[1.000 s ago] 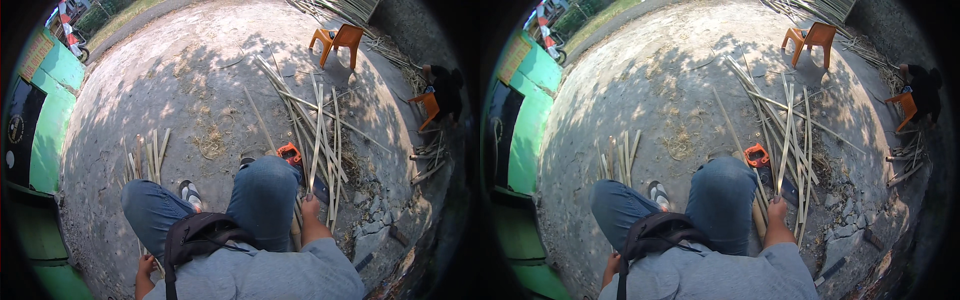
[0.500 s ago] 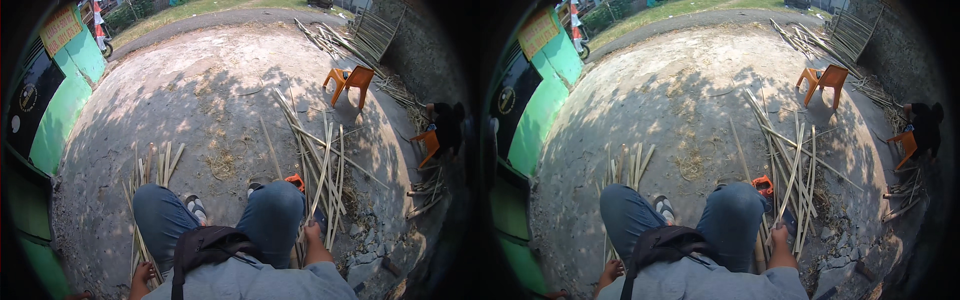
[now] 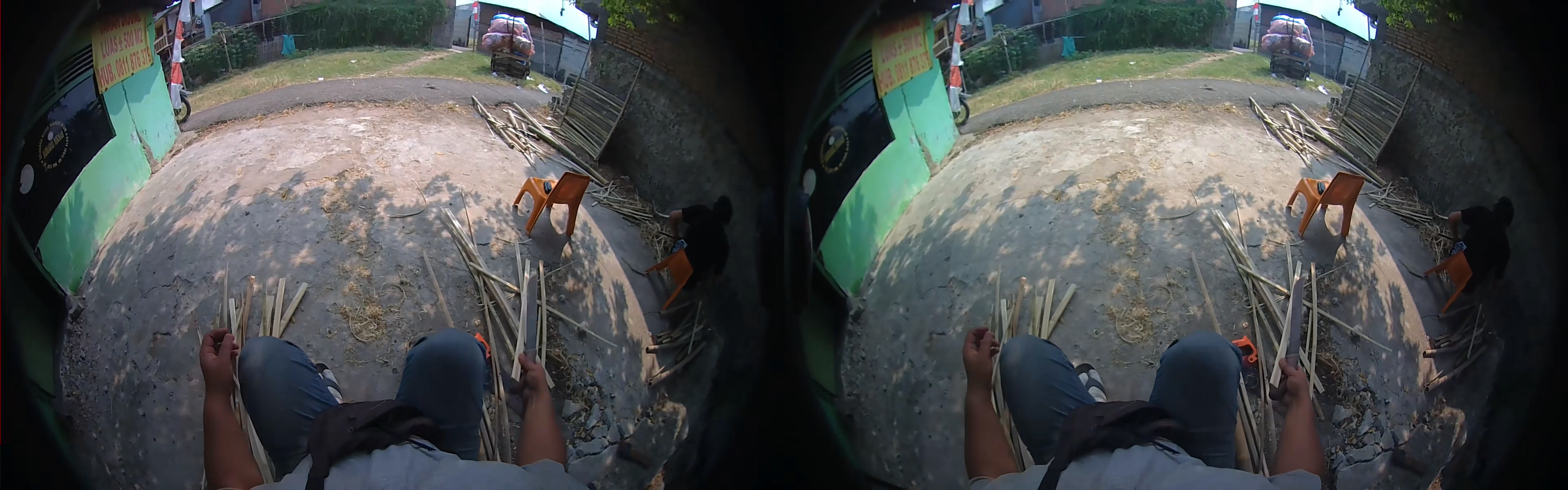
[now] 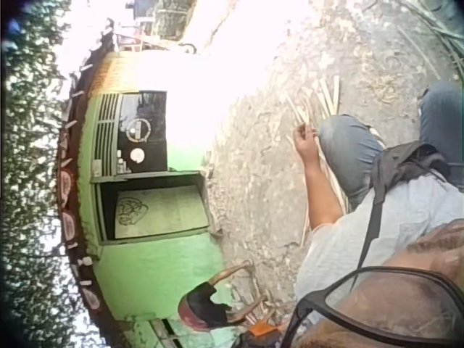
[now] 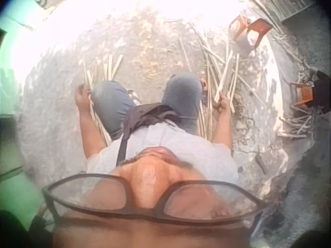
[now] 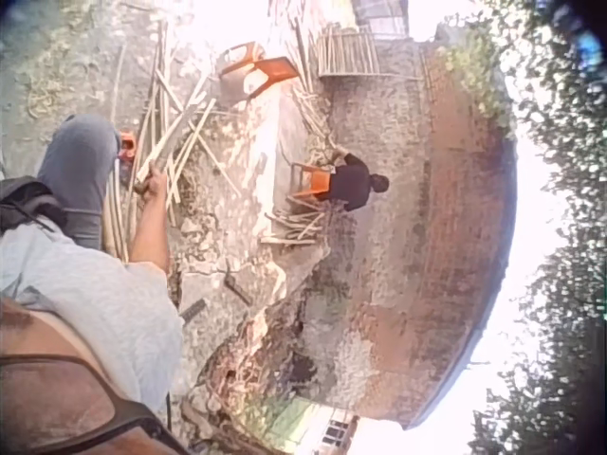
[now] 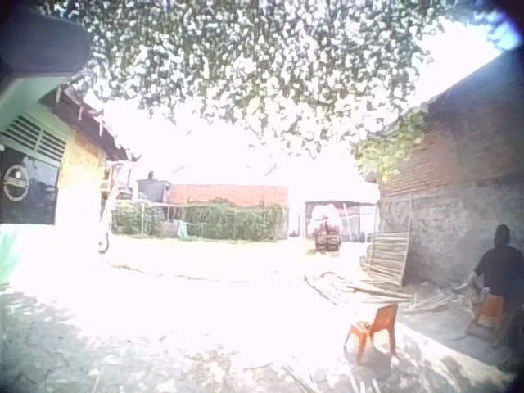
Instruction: The person uses a large knife to shave the surface of bamboo sticks while sitting outdoors, handling the sticks one at a time and placing the finished ones on the ground.
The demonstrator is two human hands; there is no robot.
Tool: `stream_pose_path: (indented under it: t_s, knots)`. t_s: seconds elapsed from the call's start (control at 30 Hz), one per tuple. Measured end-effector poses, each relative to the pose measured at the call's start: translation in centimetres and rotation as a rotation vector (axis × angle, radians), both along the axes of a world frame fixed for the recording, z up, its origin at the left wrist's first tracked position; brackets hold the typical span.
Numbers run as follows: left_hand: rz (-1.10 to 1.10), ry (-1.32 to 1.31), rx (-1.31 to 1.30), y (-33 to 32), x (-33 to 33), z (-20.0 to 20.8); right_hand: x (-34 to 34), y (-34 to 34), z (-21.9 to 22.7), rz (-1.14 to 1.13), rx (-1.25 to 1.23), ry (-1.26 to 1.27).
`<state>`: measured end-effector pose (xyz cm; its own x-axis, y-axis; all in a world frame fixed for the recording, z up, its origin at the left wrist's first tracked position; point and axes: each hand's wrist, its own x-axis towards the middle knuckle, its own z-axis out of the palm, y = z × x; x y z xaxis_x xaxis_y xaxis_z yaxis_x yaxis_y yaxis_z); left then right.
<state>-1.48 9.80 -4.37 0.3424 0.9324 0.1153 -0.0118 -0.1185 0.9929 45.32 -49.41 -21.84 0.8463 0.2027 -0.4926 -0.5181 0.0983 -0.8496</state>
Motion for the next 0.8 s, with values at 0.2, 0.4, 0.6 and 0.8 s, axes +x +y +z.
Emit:
stream_pose_path:
  t_s: [0.2, 0.4, 0.6, 0.8]
  knots:
    - [-0.782, -0.045, -0.005, -7.0, 11.5, 9.1, -2.9, 9.5, 15.6, 0.067, 0.223, -0.119]
    - [-1.225, 0.258, -0.022, -13.8, 16.9, 11.7, -6.7, 18.4, 24.6, 0.174, 0.31, -0.388]
    - [-1.157, 0.19, -0.203, -14.9, 19.6, 11.7, -11.5, 28.1, 28.3, 0.333, 0.398, -0.524]
    - [-1.096, 0.125, -0.193, -12.5, 18.5, 10.0, -15.1, 34.0, 27.1, 0.456, 0.495, -0.609]
